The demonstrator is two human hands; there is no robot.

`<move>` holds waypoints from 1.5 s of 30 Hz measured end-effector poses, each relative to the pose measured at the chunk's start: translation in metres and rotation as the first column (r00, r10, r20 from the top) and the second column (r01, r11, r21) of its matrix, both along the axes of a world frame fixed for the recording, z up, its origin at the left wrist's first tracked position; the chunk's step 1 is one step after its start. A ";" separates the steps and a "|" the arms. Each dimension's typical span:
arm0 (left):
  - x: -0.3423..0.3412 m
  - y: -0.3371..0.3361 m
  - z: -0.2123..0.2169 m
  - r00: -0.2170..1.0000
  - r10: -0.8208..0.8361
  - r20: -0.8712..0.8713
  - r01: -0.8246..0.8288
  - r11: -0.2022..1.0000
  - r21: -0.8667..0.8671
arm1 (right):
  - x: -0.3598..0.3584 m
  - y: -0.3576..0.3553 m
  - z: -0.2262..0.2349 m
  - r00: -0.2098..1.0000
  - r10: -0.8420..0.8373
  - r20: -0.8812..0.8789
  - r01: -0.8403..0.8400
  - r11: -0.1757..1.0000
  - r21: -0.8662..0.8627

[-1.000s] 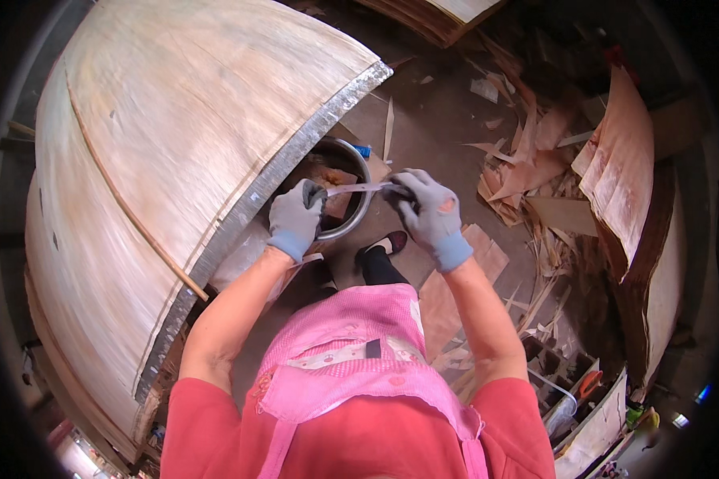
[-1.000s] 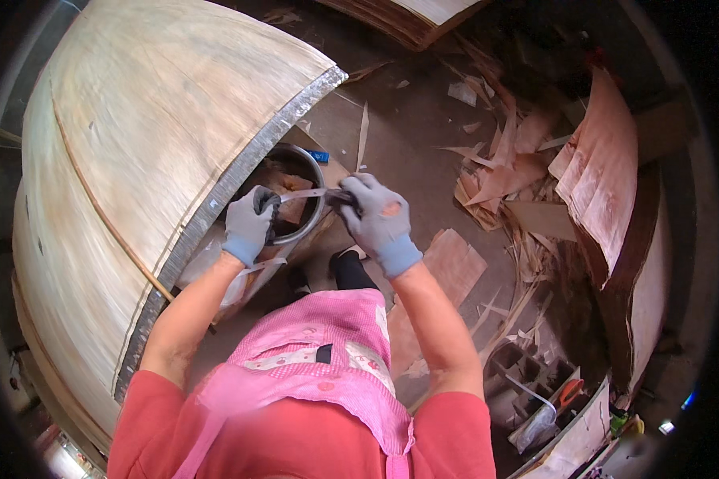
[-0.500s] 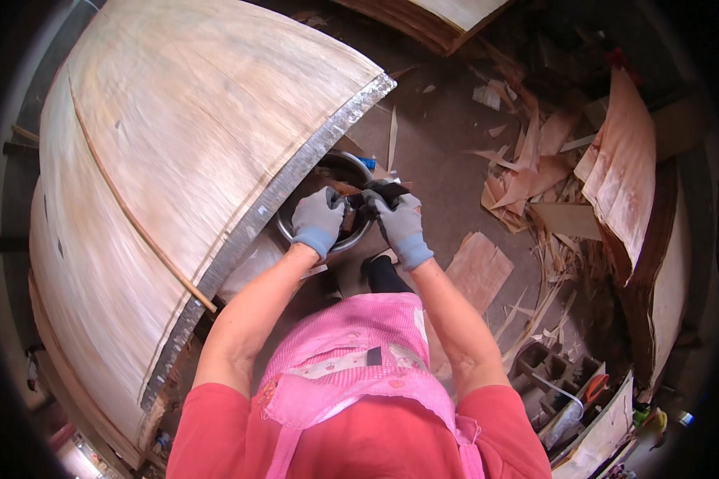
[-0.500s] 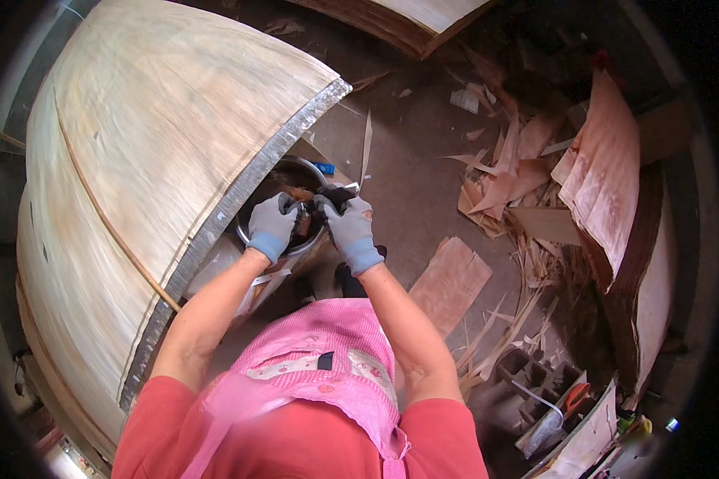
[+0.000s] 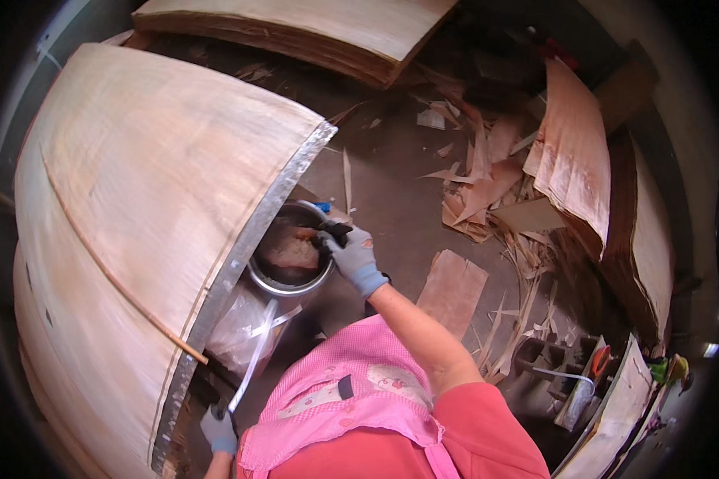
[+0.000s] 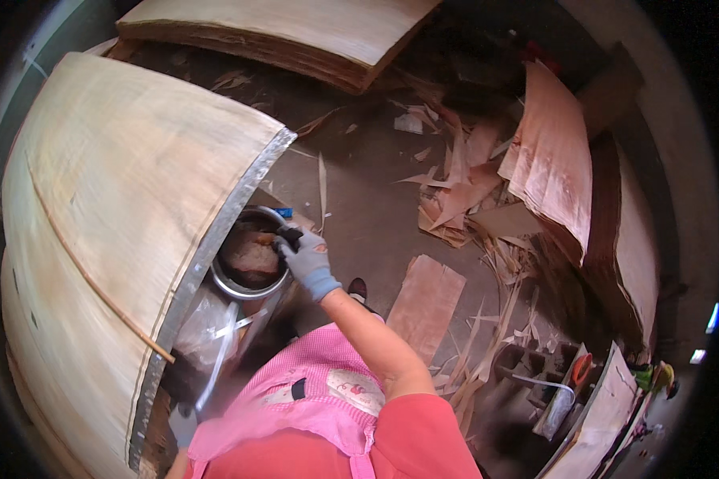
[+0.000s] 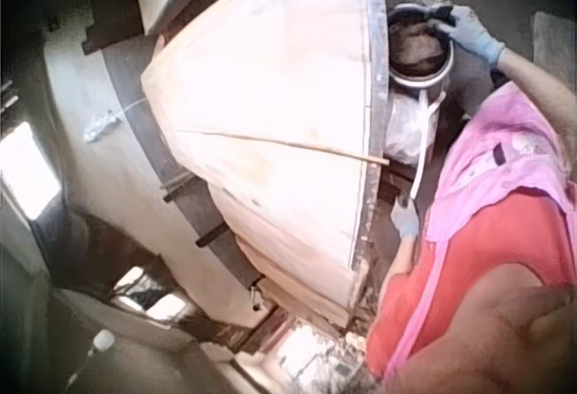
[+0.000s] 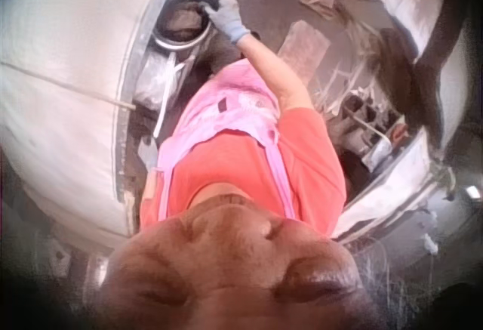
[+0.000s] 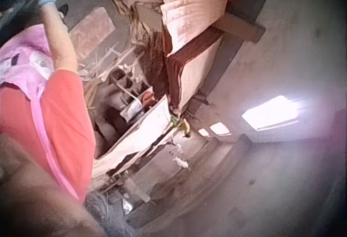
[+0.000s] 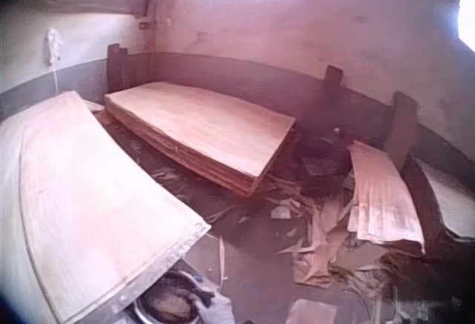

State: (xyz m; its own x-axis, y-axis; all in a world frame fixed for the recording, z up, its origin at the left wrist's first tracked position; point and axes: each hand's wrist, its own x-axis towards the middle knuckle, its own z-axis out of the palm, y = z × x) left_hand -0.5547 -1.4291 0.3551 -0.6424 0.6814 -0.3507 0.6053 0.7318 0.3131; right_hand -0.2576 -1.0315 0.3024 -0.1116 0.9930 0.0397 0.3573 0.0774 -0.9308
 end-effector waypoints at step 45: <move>0.374 0.713 0.039 -0.216 -0.188 0.958 -0.162 0.975 0.155 | 0.260 0.401 0.130 0.910 0.304 -0.282 -0.414 0.630 -0.657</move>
State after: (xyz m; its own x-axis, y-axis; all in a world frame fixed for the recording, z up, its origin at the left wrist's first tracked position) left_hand -0.1811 -0.7157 0.3944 0.3660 0.8276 -0.4257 -0.5506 0.5613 0.6178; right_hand 0.0023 -0.6304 0.4323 -0.5133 0.6199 -0.5935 0.3138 -0.5081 -0.8021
